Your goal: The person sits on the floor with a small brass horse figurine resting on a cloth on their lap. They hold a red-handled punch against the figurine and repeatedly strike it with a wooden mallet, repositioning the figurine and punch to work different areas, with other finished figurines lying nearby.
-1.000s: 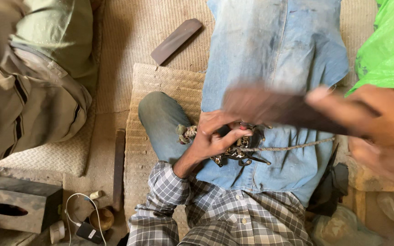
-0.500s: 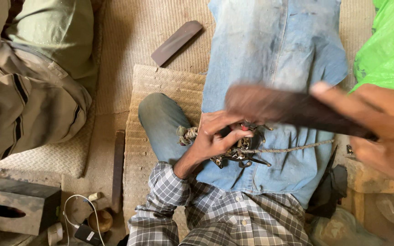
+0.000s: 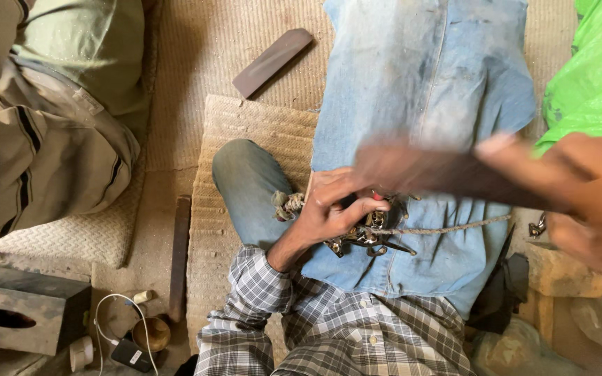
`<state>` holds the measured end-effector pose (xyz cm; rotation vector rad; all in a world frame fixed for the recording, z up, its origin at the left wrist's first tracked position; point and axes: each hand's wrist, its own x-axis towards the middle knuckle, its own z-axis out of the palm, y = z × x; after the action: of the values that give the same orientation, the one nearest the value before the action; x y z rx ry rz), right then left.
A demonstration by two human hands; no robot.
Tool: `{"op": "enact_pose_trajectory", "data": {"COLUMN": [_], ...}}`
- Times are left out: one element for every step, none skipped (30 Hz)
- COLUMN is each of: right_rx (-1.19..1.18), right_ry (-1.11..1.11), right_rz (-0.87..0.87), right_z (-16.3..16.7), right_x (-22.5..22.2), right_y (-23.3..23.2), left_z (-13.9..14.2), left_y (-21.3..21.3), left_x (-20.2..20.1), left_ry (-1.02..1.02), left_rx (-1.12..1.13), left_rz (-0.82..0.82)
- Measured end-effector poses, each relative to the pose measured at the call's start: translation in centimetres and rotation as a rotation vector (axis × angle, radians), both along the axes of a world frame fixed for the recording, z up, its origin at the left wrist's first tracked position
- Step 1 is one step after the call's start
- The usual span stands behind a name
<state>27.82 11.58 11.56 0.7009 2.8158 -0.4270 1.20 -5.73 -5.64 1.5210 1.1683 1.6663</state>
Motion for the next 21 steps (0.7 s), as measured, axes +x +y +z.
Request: {"op": "enact_pose_trajectory", "data": {"right_rx": [0.000,-0.030,-0.024,-0.019,0.022,0.065,0.011,-0.041,-0.009,0.024,0.146,0.166,0.186,0.104,0.017,0.047,0.077,0.108,0.104,0.101,0.099], "right_ry": [0.000,0.047,0.049,0.051,0.009,-0.032,0.011,0.056,0.037,0.019,-0.054,-0.078,-0.101,-0.072,-0.046,-0.035,-0.022,-0.008,0.033,0.073,0.113], "right_rz": [-0.009,-0.064,-0.057,-0.049,0.024,0.094,0.003,-0.088,-0.069,-0.050,0.080,0.099,0.117,0.026,-0.064,-0.026,0.014,0.054,0.091,0.128,0.164], "right_z": [0.0,-0.1,-0.1,-0.1,-0.1,0.0,0.0,0.1,0.3,0.4,0.6,0.6,0.6,0.5,0.5,0.5,0.5,0.4,0.4,0.5,0.5], "right_x": [0.1,0.1,0.2,0.2,0.1,0.0,-0.1,-0.2,-0.4,-0.5,-0.5,-0.7,-0.7,-0.9,-1.0,-1.0,-1.0,-1.1,-1.1,-1.1,-1.1], "right_y": [0.0,0.0,0.1,0.1,0.1,0.1,0.1,0.0,0.0,-0.2,-0.2,-0.3,-0.4,-0.3,-0.3,0.0,0.3,0.6,0.9,1.0,1.1], "left_z": [0.1,0.3,0.4,0.5,0.5,0.5,0.4,0.3,0.2,-0.1,-0.4,-0.7,-1.1,-1.4,-1.7,-1.9,-2.1,-2.2,-2.3,-2.3,-2.3], "left_y": [0.0,0.0,0.0,0.0,0.0,0.0,0.0,-0.1,-0.1,-0.2,-0.1,-0.1,0.0,0.2,0.1,0.0,-0.1,-0.2,-0.3,-0.4,-0.4], "left_x": [0.0,0.0,0.0,0.0,0.0,-0.1,-0.1,-0.1,-0.1,0.1,0.2,0.3,0.6,0.9,1.2,1.4,1.6,1.7,1.7,1.8,1.8], "left_ry": [-0.033,-0.065,-0.097,-0.059,-0.022,0.018,-0.015,-0.049,-0.086,-0.072,-0.054,-0.036,-0.128,-0.218,-0.312,-0.302,-0.290,-0.276,-0.291,-0.308,-0.326], "left_rx": [-0.003,-0.005,-0.009,-0.020,-0.031,-0.041,-0.025,-0.006,0.009,0.024,0.042,0.061,0.027,-0.005,-0.043,-0.048,-0.052,-0.055,-0.060,-0.064,-0.067], "left_rz": [-0.015,-0.031,-0.047,-0.033,-0.018,-0.005,-0.026,-0.048,-0.071,-0.052,-0.033,-0.016,-0.012,-0.010,-0.008,0.022,0.053,0.084,0.080,0.075,0.070]}}
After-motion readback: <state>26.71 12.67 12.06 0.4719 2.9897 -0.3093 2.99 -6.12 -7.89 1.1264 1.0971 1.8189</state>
